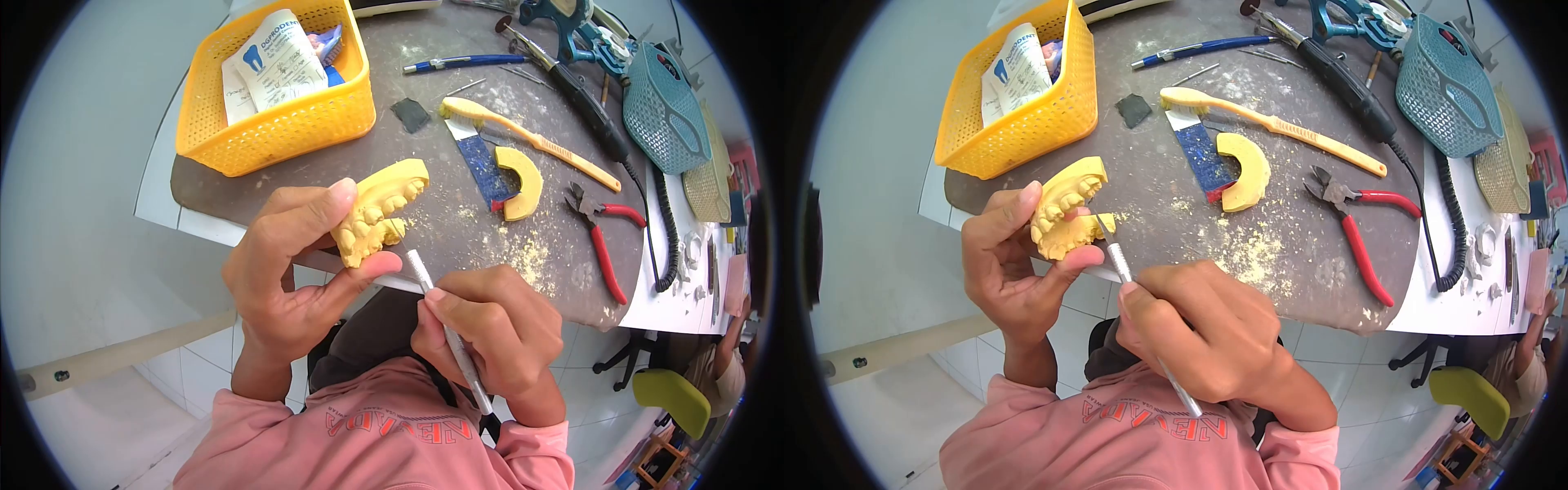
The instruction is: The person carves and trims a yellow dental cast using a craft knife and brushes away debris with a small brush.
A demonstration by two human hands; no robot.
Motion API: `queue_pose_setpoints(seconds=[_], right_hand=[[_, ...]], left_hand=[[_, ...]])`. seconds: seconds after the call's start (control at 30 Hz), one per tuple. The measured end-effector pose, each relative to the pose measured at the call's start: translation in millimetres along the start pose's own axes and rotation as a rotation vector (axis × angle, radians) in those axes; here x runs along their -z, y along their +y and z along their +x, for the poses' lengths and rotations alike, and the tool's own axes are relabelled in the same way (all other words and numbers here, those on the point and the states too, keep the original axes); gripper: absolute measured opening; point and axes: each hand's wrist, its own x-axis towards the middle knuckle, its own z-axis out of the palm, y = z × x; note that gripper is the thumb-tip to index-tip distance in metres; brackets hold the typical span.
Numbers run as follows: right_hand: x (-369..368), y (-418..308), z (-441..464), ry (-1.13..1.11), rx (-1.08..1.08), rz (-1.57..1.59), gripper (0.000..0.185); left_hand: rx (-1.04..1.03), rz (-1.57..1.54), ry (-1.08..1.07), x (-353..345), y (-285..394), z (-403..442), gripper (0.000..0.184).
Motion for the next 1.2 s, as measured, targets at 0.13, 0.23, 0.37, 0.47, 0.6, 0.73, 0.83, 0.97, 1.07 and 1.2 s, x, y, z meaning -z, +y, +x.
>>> queue_pose_setpoints(seconds=[0.13, 0.23, 0.37, 0.47, 0.6, 0.73, 0.83, 0.97, 1.07, 1.2], right_hand=[[-1, 2, 0, -0.009, 0.035, -0.007, 0.026], [-1, 3, 0, -0.033, 0.045, -0.011, 0.025], [0, 5, -1, -0.039, 0.059, -0.027, 0.025], [2, 5, 0, -0.068, 0.053, -0.023, 0.025], [1, 7, 0, -0.066, 0.063, -0.009, 0.023], [5, 4, 4, -0.09, 0.024, -0.014, 0.022], [2, -2, 5, -0.033, -0.078, -0.02, 0.022], [4, -4, 3, -0.036, -0.104, 0.036, 0.023], [2, 0, 2, -0.018, -0.041, 0.043, 0.025], [2, 3, 1, -0.041, -0.003, 0.038, 0.026]], left_hand=[[0.017, 0.033, -0.072, 3, 0, -1, 0.067], [0.004, 0.046, -0.072, 3, 0, 0, 0.067], [0.026, 0.023, -0.076, 3, 1, 0, 0.067], [0.03, 0.021, -0.072, 3, 1, 0, 0.067], [0.033, 0.024, -0.074, 2, 1, 2, 0.067], [0.056, 0.009, -0.08, 3, 3, 3, 0.066], [0.071, -0.019, -0.064, 3, 2, 1, 0.066], [0.016, -0.008, -0.072, 4, 0, 0, 0.066], [-0.026, 0.025, -0.079, 1, -3, -1, 0.065], [-0.105, -0.025, 0.097, -8, -10, -2, 0.056]])
